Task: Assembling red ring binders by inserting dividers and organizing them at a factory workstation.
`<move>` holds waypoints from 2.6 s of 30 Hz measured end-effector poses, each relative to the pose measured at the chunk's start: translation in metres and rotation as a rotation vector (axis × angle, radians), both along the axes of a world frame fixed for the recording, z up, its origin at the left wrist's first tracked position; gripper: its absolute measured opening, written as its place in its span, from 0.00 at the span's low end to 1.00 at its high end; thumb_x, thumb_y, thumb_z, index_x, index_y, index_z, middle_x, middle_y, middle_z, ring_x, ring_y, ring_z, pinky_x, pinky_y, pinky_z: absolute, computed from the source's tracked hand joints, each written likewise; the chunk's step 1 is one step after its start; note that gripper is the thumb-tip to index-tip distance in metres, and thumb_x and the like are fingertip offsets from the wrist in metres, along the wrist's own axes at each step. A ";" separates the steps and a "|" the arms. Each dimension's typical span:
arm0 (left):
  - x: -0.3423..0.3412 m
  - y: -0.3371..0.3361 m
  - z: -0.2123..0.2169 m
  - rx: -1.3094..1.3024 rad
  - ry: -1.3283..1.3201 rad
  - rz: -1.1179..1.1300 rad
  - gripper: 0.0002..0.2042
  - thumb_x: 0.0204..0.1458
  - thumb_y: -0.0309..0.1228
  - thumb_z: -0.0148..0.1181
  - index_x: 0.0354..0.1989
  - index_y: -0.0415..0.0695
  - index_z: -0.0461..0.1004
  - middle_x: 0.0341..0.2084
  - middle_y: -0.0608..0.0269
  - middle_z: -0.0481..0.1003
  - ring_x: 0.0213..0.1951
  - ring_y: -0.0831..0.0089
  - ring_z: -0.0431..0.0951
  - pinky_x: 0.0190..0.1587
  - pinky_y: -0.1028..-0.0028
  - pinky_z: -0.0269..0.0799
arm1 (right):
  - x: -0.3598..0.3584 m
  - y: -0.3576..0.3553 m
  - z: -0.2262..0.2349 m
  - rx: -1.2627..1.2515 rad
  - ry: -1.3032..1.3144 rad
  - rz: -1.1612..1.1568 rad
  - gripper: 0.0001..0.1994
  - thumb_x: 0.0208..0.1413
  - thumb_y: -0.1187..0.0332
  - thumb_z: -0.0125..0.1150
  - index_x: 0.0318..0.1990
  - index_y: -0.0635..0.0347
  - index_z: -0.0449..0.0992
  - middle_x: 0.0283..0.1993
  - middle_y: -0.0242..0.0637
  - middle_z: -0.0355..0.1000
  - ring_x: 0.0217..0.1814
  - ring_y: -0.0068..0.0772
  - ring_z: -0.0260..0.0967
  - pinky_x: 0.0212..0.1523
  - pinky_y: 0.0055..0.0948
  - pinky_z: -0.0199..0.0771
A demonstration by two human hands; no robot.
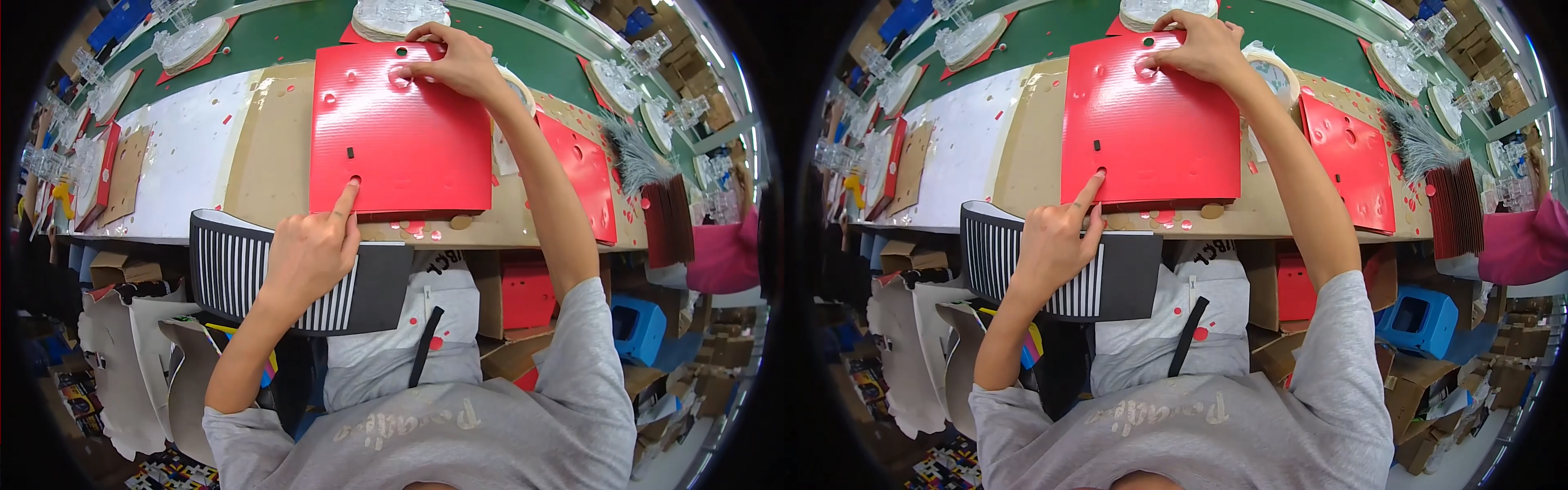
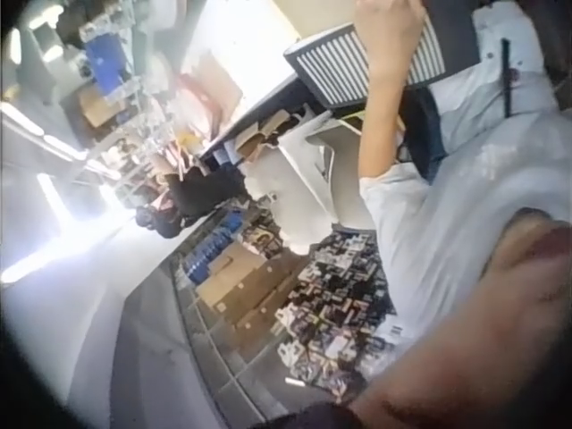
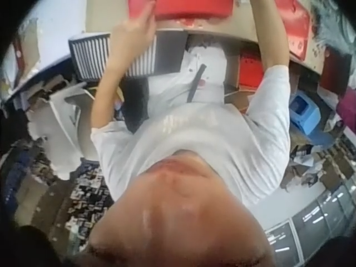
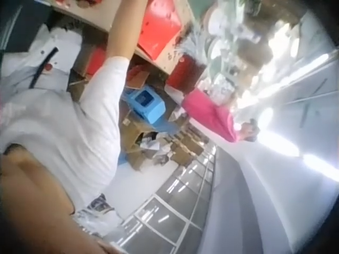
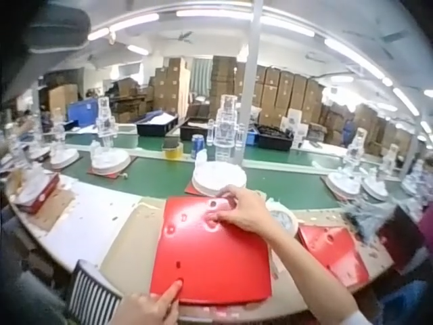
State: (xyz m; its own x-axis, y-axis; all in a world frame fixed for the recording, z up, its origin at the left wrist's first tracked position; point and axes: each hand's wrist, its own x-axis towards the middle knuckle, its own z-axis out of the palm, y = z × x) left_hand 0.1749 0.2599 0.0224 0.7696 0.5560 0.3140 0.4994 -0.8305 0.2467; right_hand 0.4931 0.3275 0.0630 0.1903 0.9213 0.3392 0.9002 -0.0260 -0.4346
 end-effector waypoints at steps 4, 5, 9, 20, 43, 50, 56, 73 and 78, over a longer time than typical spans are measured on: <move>0.001 -0.002 -0.003 0.019 -0.016 -0.004 0.22 0.53 0.28 0.59 0.58 0.37 0.73 0.13 0.57 0.73 0.15 0.59 0.75 0.23 0.62 0.73 | 0.001 0.000 -0.002 0.061 -0.008 0.053 0.32 0.40 0.38 0.72 0.51 0.43 0.82 0.46 0.32 0.82 0.50 0.35 0.77 0.65 0.36 0.59; 0.001 -0.002 -0.005 0.026 -0.013 -0.005 0.22 0.53 0.28 0.59 0.59 0.37 0.73 0.13 0.57 0.73 0.15 0.58 0.75 0.23 0.62 0.73 | 0.001 0.000 -0.003 0.065 -0.009 0.050 0.32 0.40 0.38 0.72 0.51 0.43 0.82 0.46 0.32 0.82 0.50 0.35 0.77 0.65 0.36 0.59; 0.003 -0.002 -0.005 0.029 -0.013 -0.002 0.23 0.53 0.28 0.59 0.59 0.36 0.72 0.13 0.56 0.73 0.15 0.58 0.75 0.24 0.61 0.73 | -0.008 -0.004 -0.002 0.035 -0.063 0.011 0.35 0.41 0.29 0.63 0.52 0.41 0.81 0.48 0.32 0.81 0.54 0.37 0.75 0.70 0.54 0.45; -0.002 -0.004 -0.004 0.027 -0.010 0.003 0.24 0.53 0.27 0.59 0.60 0.36 0.72 0.11 0.57 0.72 0.14 0.59 0.74 0.23 0.62 0.73 | -0.003 -0.004 -0.006 0.087 -0.186 -0.013 0.30 0.43 0.37 0.68 0.53 0.38 0.80 0.53 0.33 0.78 0.60 0.37 0.70 0.69 0.53 0.44; -0.012 0.002 0.027 -0.248 -0.191 -0.104 0.18 0.56 0.19 0.57 0.55 0.43 0.78 0.11 0.61 0.57 0.15 0.76 0.57 0.23 0.74 0.53 | 0.261 -0.219 -0.037 -0.264 0.138 -0.492 0.28 0.58 0.37 0.55 0.48 0.50 0.84 0.44 0.42 0.81 0.45 0.36 0.76 0.50 0.30 0.73; -0.009 0.003 0.030 -0.266 -0.133 -0.079 0.18 0.53 0.18 0.60 0.54 0.43 0.78 0.11 0.64 0.63 0.16 0.75 0.62 0.24 0.73 0.56 | 0.269 -0.197 -0.064 -0.247 0.144 -0.432 0.25 0.58 0.36 0.52 0.49 0.39 0.84 0.45 0.40 0.81 0.47 0.40 0.77 0.52 0.37 0.71; -0.005 -0.003 0.038 -0.254 -0.130 -0.026 0.16 0.55 0.20 0.59 0.52 0.44 0.79 0.11 0.65 0.62 0.15 0.75 0.61 0.24 0.73 0.56 | 0.269 -0.198 -0.099 -0.138 -0.185 -0.475 0.21 0.58 0.39 0.56 0.41 0.40 0.87 0.45 0.30 0.77 0.53 0.34 0.70 0.53 0.49 0.61; 0.033 -0.010 0.072 -0.262 -0.132 0.113 0.18 0.57 0.35 0.63 0.18 0.36 0.76 0.13 0.45 0.71 0.18 0.49 0.73 0.25 0.59 0.67 | -0.124 -0.213 -0.002 0.417 0.273 0.214 0.20 0.41 0.73 0.74 0.46 0.53 0.84 0.55 0.41 0.74 0.58 0.47 0.71 0.58 0.42 0.71; 0.045 -0.027 0.067 -0.359 -0.196 0.023 0.17 0.57 0.35 0.63 0.20 0.35 0.78 0.14 0.45 0.71 0.17 0.50 0.72 0.23 0.60 0.66 | -0.152 -0.216 -0.021 0.434 0.290 0.061 0.14 0.46 0.76 0.71 0.43 0.57 0.84 0.49 0.38 0.79 0.53 0.39 0.76 0.60 0.44 0.70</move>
State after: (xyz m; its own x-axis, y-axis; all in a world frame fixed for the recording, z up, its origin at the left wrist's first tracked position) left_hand 0.2194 0.2333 0.0897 0.7004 0.6736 0.2361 0.4320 -0.6633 0.6111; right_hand 0.3406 0.1114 0.0422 0.2831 0.7202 0.6333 0.7359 0.2603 -0.6250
